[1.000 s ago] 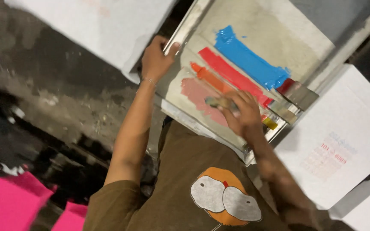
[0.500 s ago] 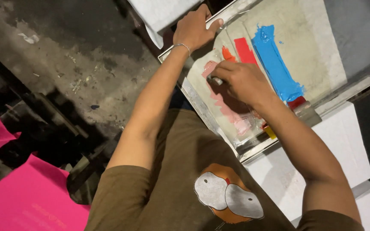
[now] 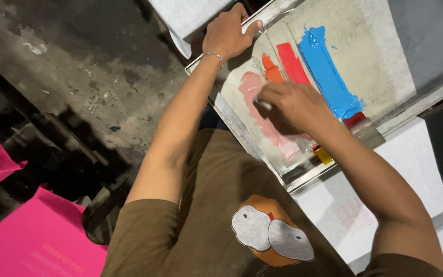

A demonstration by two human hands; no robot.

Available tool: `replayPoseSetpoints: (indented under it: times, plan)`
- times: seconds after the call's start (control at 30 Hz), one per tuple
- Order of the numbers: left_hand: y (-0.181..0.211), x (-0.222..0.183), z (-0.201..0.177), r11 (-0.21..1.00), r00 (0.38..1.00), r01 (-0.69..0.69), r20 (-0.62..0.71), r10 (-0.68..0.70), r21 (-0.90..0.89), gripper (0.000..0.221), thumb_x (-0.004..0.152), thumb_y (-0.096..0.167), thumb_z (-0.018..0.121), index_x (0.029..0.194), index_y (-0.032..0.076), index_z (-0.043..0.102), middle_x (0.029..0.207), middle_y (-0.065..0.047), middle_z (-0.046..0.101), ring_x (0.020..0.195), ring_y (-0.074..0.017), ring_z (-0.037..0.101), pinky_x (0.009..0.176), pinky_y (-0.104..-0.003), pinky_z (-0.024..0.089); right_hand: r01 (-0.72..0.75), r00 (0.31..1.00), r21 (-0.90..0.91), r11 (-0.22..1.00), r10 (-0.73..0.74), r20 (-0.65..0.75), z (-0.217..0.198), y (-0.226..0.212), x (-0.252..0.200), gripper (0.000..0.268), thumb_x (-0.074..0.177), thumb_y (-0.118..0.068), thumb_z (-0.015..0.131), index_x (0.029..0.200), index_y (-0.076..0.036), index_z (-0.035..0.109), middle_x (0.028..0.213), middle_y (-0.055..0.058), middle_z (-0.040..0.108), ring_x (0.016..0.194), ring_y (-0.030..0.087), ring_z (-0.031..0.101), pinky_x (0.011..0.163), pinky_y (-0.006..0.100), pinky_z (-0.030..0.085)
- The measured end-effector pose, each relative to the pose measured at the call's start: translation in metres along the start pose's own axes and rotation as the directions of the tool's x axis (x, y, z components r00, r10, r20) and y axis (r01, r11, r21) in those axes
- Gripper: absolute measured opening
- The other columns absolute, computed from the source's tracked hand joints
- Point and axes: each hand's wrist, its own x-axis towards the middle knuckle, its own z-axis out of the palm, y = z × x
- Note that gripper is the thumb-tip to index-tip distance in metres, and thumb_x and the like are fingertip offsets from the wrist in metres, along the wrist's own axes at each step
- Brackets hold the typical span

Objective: The person is performing manual screen printing on a series of shirts, applying multiple colors of ink and pressing the screen onto the fabric.

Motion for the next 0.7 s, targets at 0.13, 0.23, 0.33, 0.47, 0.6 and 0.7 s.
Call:
replayPoseSetpoints:
  times: [0.13, 0.23, 0.33, 0.47, 0.6, 0.7]
  plan:
    - [-0.001, 0.000, 0.003, 0.999, 0.998, -0.039, -0.043, 0.040, 0.022, 0.044, 0.096, 0.057, 0.059, 0.102, 0.013, 0.058, 0.080, -0.007, 0.069, 0.070, -0.0353, 0.066, 0.062, -0.052, 0.048, 0.050, 0.991, -0.143, 0.988, -0.066, -0.114, 0.020, 0.020, 0.014, 0.024, 0.084, -0.003, 0.072, 0.105, -0.013, 0.067, 0.102, 0.002, 0.066, 0.079, 0.031, 0.066, 0.052, 0.044, 0.048]
    - [0.000, 0.001, -0.001, 0.999, 0.999, -0.021, -0.027, 0.022, 0.025, 0.043, 0.096, 0.057, 0.059, 0.099, 0.015, 0.059, 0.080, -0.008, 0.070, 0.074, -0.0369, 0.067, 0.062, -0.053, 0.048, 0.005, 0.994, -0.131, 0.991, -0.020, -0.111, 0.021, 0.016, 0.004, 0.034, 0.079, 0.005, 0.067, 0.106, -0.015, 0.068, 0.102, 0.000, 0.067, 0.063, 0.035, 0.058, 0.040, 0.046, 0.037]
    - [-0.001, 0.002, 0.002, 0.999, 0.999, -0.031, -0.029, 0.032, 0.039, 0.046, 0.096, 0.056, 0.060, 0.105, 0.011, 0.064, 0.090, -0.009, 0.074, 0.083, -0.0371, 0.069, 0.066, -0.053, 0.050, -0.074, 0.995, -0.077, 0.994, 0.068, -0.071, 0.019, 0.003, -0.017, 0.020, 0.085, -0.003, 0.070, 0.103, -0.012, 0.067, 0.091, 0.003, 0.063, 0.063, 0.034, 0.058, 0.040, 0.045, 0.039]
    - [-0.004, 0.006, 0.005, 0.998, 1.000, -0.016, -0.001, 0.016, 0.055, 0.050, 0.096, 0.057, 0.061, 0.108, 0.009, 0.066, 0.098, -0.010, 0.075, 0.088, -0.0373, 0.070, 0.071, -0.052, 0.052, -0.177, 0.981, 0.042, 0.983, 0.180, -0.069, 0.021, -0.014, -0.055, 0.041, 0.070, 0.010, 0.062, 0.101, -0.016, 0.066, 0.092, -0.001, 0.062, 0.066, 0.027, 0.057, 0.039, 0.040, 0.034]
    - [-0.010, 0.009, 0.010, 0.998, 0.998, -0.048, -0.041, 0.050, 0.031, 0.046, 0.094, 0.058, 0.064, 0.104, 0.014, 0.065, 0.098, -0.007, 0.075, 0.091, -0.0352, 0.070, 0.070, -0.051, 0.052, -0.250, 0.964, 0.058, 0.966, 0.254, -0.074, 0.037, -0.026, -0.095, 0.044, 0.073, 0.009, 0.060, 0.110, -0.016, 0.064, 0.104, 0.001, 0.066, 0.080, 0.028, 0.063, 0.046, 0.044, 0.043]
    - [-0.008, 0.005, 0.007, 1.000, 0.999, -0.020, -0.034, 0.020, 0.019, 0.052, 0.094, 0.061, 0.062, 0.113, 0.013, 0.062, 0.108, -0.010, 0.073, 0.099, -0.0384, 0.069, 0.076, -0.051, 0.052, -0.297, 0.949, 0.028, 0.954, 0.299, -0.101, 0.047, -0.037, -0.127, 0.040, 0.079, 0.004, 0.052, 0.111, -0.016, 0.064, 0.110, 0.000, 0.069, 0.083, 0.029, 0.067, 0.045, 0.046, 0.047]
